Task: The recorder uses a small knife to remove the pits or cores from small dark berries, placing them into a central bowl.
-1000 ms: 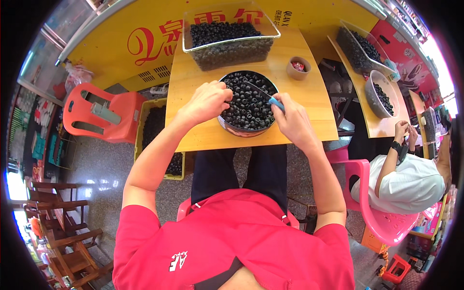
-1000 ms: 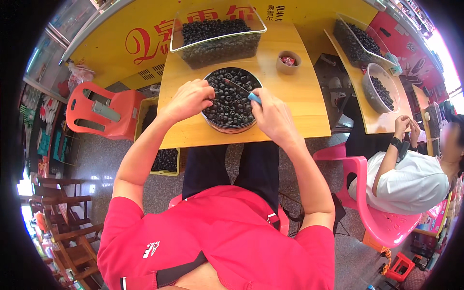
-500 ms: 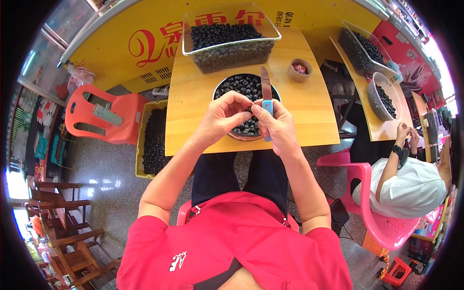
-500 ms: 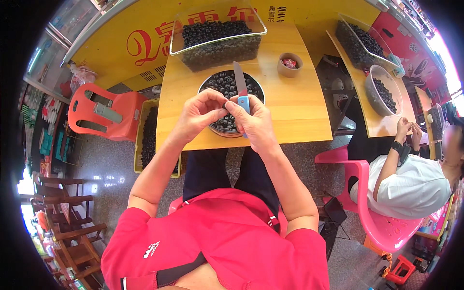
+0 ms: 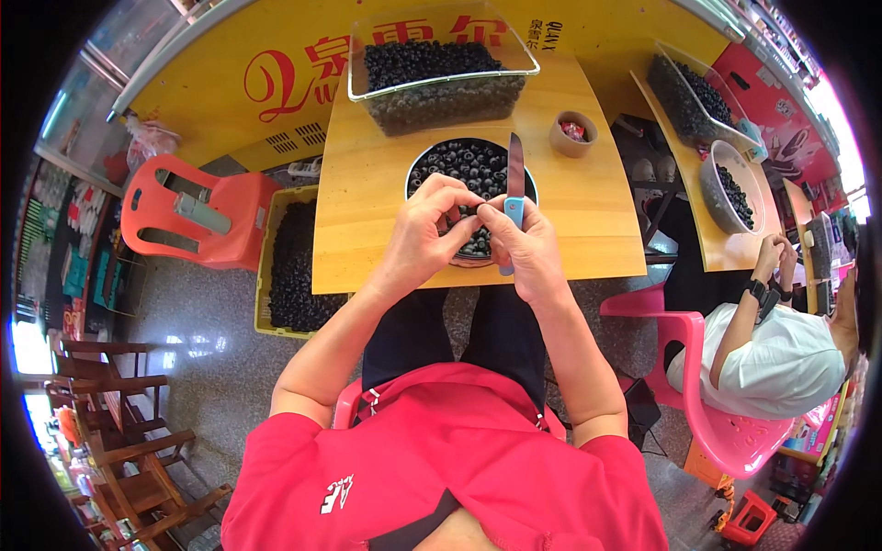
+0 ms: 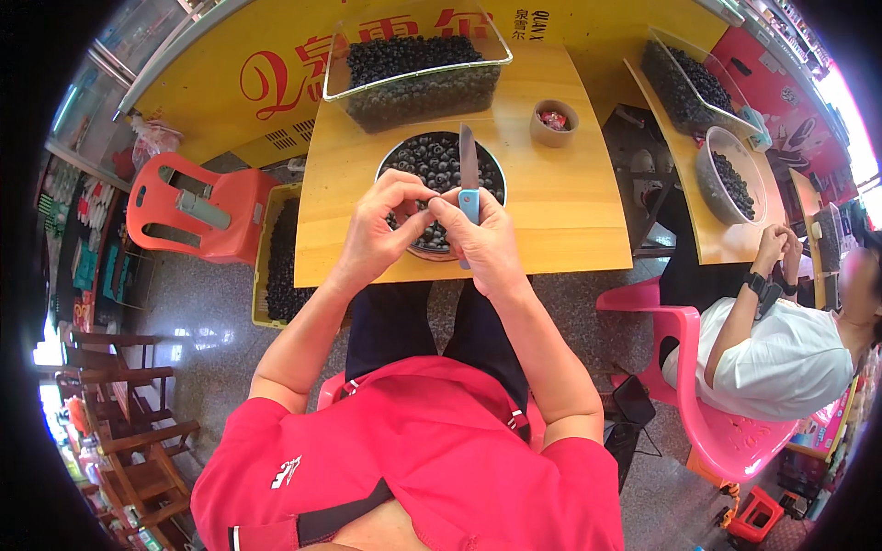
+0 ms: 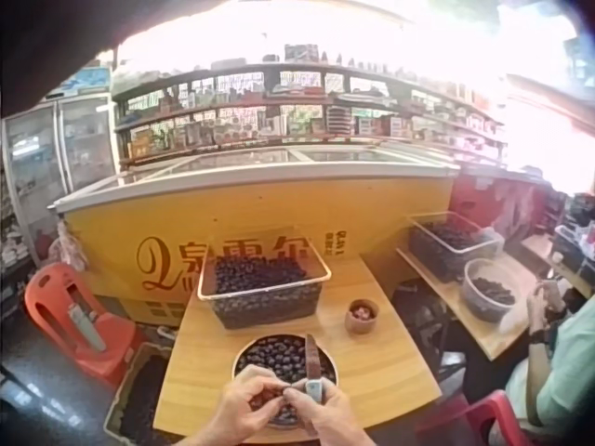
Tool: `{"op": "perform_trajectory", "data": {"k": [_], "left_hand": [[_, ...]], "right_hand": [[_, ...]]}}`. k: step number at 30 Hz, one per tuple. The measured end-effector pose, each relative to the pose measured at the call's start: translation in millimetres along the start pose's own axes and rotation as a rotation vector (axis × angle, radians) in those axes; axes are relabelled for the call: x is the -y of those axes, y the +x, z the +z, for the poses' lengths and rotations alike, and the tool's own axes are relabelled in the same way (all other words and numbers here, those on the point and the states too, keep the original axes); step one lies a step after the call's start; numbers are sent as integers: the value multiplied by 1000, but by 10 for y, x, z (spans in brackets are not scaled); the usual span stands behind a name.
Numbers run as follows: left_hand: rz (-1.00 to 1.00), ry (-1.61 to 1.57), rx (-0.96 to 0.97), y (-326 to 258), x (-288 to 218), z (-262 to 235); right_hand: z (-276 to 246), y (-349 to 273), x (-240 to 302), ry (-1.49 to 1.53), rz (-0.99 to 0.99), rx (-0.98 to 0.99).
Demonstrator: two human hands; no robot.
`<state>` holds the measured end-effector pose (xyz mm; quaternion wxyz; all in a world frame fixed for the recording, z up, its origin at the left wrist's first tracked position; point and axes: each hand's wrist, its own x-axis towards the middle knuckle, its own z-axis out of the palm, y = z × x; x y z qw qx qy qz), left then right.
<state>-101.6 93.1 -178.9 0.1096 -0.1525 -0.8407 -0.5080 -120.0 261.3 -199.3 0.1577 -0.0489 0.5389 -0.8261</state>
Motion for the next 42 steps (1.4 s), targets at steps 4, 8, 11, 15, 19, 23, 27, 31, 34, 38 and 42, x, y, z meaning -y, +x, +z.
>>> {"op": "perform_trajectory", "data": {"k": [4, 8, 11, 15, 19, 23, 27, 31, 34, 38, 42], "left_hand": [[-28, -182, -40, -28, 83, 97], [-33, -450, -95, -75, 108, 201], [-21, -421, -68, -89, 108, 190], [14, -406, -42, -92, 101, 173], [-35, -562, -80, -106, 67, 232], [-42, -584, -84, -113, 83, 253], [-136, -741, -50, -118, 34, 237], [-211, -789, -58, -121, 130, 225], [-222, -806, -55, -118, 143, 242], [-207, -848, -50, -118, 128, 268], [-215, -843, -77, -101, 83, 289]], "right_hand": [[32, -4, 17, 79, -2, 14], [36, -41, 50, 197, 66, 36], [14, -53, 69, 173, 72, 19], [-13, -63, 100, 162, 76, 38], [16, -80, 76, 179, 39, 33], [-3, -66, 13, 166, -39, 23], [-44, -96, 91, 34, -94, 35], [-108, -121, 88, -539, -431, -5], [-103, -149, 83, -883, -641, -45], [-107, -156, 78, -1058, -704, -83], [-105, -167, 103, -1067, -693, -88]]}}
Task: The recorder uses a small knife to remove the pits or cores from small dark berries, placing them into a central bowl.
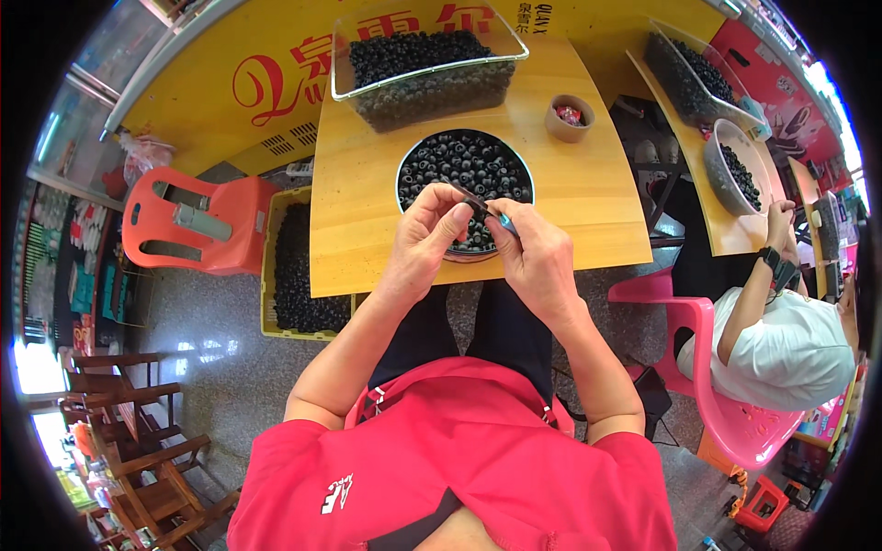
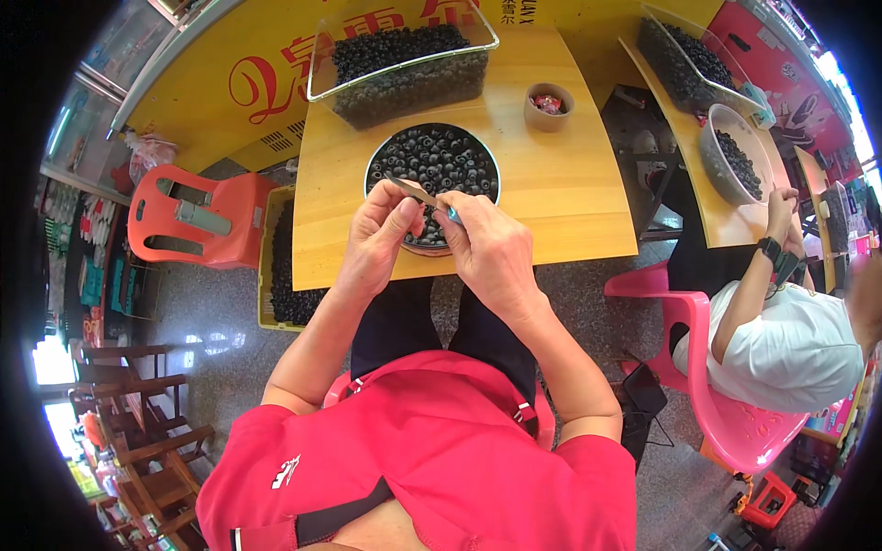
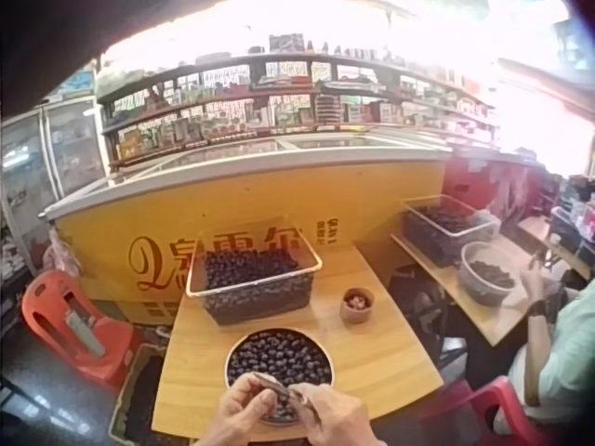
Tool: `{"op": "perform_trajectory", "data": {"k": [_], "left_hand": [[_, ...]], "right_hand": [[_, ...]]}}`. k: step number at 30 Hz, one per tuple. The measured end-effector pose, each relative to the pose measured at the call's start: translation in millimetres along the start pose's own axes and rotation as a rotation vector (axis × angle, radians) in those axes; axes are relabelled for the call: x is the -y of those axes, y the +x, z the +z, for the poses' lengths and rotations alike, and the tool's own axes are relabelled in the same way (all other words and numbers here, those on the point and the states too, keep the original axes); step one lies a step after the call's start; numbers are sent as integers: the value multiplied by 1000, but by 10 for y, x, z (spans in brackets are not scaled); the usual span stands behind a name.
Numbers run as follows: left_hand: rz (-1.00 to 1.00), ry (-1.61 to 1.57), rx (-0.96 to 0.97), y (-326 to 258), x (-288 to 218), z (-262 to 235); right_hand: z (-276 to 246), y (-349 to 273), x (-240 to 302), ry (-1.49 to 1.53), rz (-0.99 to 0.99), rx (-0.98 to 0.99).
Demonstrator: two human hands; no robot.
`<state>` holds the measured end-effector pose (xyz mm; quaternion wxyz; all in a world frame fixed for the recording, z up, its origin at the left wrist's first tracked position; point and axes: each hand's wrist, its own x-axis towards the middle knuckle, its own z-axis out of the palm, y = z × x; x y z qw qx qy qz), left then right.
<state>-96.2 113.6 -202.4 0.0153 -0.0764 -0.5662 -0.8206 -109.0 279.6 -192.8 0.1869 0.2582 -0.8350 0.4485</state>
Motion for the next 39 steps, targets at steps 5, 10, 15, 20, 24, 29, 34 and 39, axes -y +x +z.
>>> {"op": "perform_trajectory", "data": {"k": [5, 10, 15, 20, 24, 29, 34, 39], "left_hand": [[-20, -29, -17, -4, 11, 14], [-18, -44, -17, -14, 18, 32], [25, -102, -8, -26, 24, 50], [120, -177, 58, -59, -50, 60], [35, -112, -33, -72, 0, -16], [127, 16, 9, -93, -43, -15], [150, -10, 98, -162, -70, -103], [151, 24, 21, -218, -164, -252]], "right_hand": [[2, -1, 11, -46, -40, -8], [15, -13, 0, -43, -52, -27], [27, -11, -57, -80, -79, -34], [19, 21, -111, -62, 19, -75], [-11, 140, 134, 415, 292, 71], [63, 151, 125, 726, 413, 138], [65, 111, 132, 922, 552, 212], [121, 78, 147, 604, 317, 184]]}}
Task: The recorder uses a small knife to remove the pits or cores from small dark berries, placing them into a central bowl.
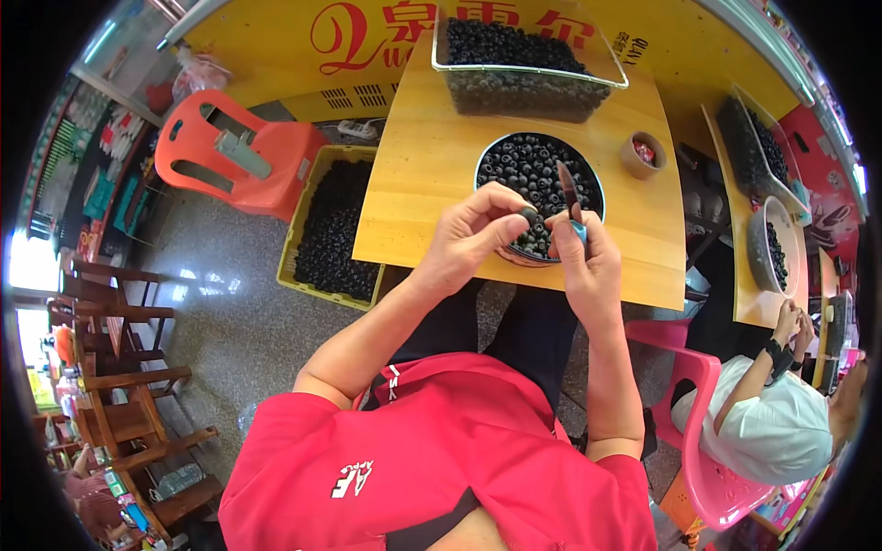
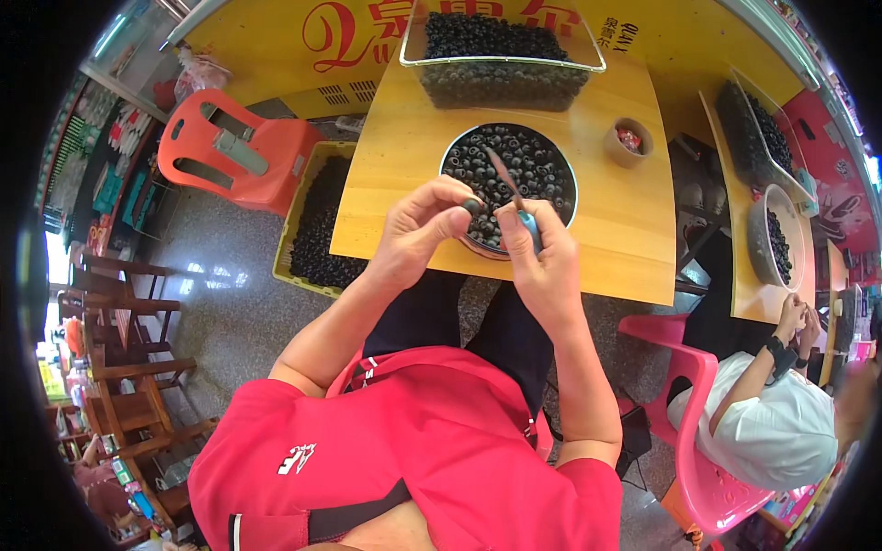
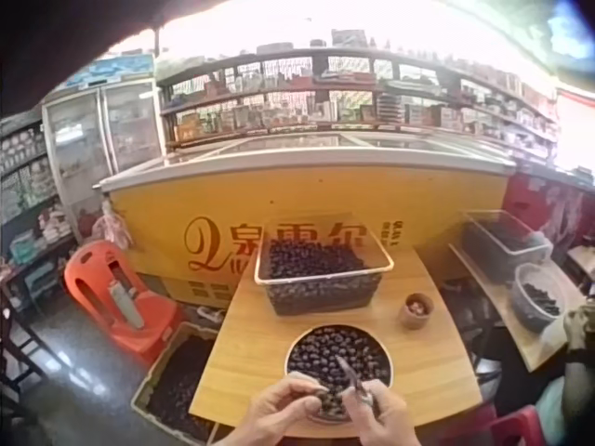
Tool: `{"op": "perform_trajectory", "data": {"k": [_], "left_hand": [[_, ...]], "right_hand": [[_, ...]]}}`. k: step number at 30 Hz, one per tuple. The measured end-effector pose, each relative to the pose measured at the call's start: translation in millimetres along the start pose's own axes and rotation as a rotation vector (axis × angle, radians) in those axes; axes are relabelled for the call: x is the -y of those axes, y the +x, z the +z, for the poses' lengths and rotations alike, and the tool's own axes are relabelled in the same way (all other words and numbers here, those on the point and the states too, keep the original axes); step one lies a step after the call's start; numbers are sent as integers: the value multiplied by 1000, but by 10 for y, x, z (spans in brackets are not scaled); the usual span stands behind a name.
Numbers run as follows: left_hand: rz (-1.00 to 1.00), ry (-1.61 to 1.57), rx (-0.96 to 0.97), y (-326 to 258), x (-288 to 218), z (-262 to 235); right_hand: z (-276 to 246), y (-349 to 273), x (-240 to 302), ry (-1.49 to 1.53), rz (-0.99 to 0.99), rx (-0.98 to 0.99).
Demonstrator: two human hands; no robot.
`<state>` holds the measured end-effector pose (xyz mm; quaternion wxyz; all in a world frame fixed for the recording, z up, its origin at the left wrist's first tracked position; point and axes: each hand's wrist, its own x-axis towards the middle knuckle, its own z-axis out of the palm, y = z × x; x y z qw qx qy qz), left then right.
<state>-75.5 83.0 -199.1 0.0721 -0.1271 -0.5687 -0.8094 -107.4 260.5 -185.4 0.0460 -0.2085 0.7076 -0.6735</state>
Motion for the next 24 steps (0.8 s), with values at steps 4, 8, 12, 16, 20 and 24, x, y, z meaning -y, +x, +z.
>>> {"op": "perform_trajectory", "data": {"k": [4, 8, 12, 16, 20, 24], "left_hand": [[-55, -77, -36, -7, 50, 8], [-109, -192, -47, -22, 91, 86], [-95, -221, -14, -12, 176, 108], [-99, -238, -13, 2, 185, 151], [-115, -296, 2, 11, 205, 162], [-127, -290, -9, 22, 204, 180]], "right_hand": [[80, -46, 42, -343, -242, -40], [62, -61, 13, -530, -339, -68], [30, -67, 5, -588, -392, -117], [10, -75, 1, -628, -402, -130], [-22, -74, -19, -672, -398, -140], [-41, -70, -26, -663, -415, -155]]}}
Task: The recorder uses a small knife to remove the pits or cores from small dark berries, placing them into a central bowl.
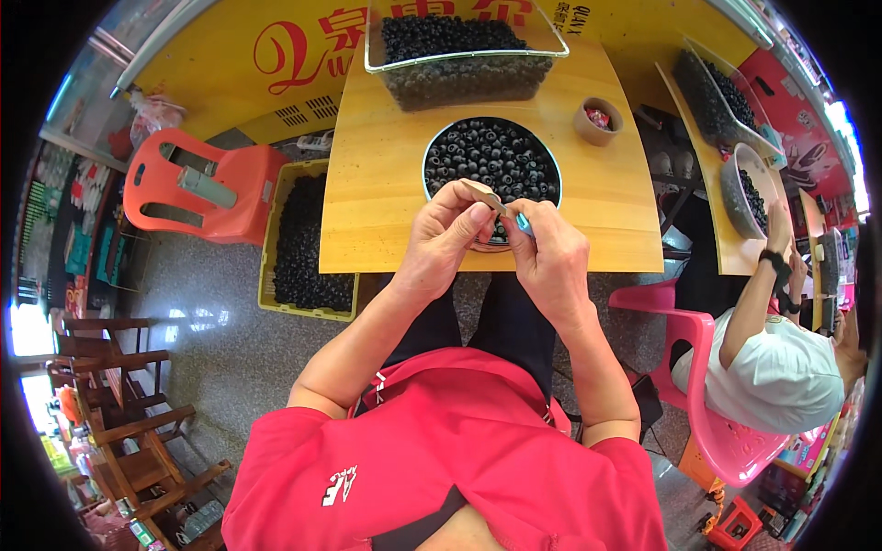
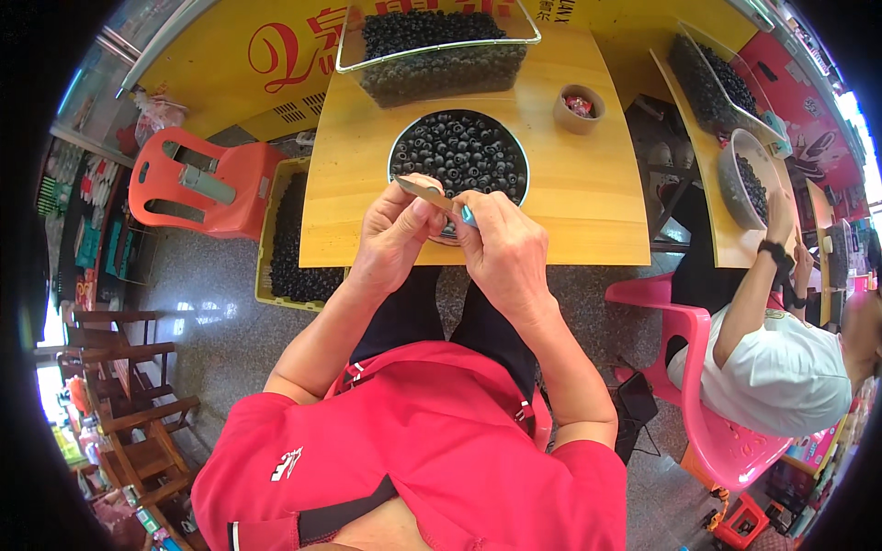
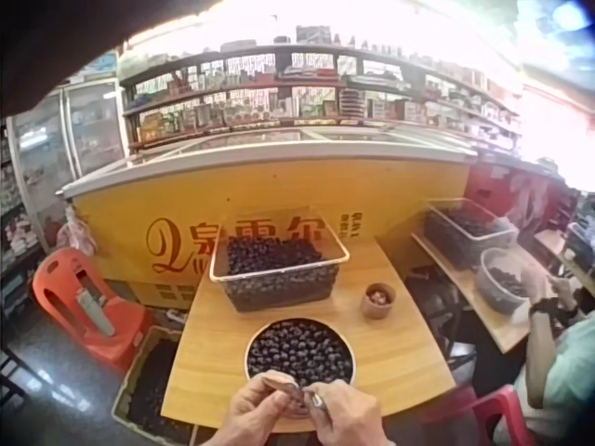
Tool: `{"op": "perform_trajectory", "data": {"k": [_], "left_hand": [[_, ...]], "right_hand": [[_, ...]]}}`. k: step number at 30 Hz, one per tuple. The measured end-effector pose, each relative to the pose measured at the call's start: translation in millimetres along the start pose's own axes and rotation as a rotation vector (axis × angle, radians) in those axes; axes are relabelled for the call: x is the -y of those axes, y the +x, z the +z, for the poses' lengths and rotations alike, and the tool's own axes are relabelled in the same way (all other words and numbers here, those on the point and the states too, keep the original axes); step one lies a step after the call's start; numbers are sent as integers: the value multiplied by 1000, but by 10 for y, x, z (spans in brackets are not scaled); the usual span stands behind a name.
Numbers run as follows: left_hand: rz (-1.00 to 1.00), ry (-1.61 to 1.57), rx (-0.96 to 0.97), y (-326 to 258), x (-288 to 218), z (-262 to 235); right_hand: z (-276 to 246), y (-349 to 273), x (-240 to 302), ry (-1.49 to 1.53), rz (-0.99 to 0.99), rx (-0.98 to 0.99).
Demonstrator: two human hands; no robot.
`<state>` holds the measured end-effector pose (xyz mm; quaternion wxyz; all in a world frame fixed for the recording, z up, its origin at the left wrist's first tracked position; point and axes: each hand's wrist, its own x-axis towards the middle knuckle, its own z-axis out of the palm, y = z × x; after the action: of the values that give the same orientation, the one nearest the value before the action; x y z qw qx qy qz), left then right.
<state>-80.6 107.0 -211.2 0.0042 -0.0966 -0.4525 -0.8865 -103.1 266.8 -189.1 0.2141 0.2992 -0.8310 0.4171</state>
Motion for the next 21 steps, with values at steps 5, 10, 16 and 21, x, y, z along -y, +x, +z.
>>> {"op": "perform_trajectory", "data": {"k": [5, 10, 16, 21], "left_hand": [[35, 45, 13, 6, -8, 6], [86, -6, 46, -79, -172, 20], [381, 362, -412, -225, -673, -783], [209, 854, -888, -726, -630, -2222]], "right_hand": [[-8, 6, -1, -17, 3, 4], [89, -2, -222, -242, 94, 93], [-91, 16, -319, -91, 203, 2], [-169, -89, -477, -82, 257, 31]]}}
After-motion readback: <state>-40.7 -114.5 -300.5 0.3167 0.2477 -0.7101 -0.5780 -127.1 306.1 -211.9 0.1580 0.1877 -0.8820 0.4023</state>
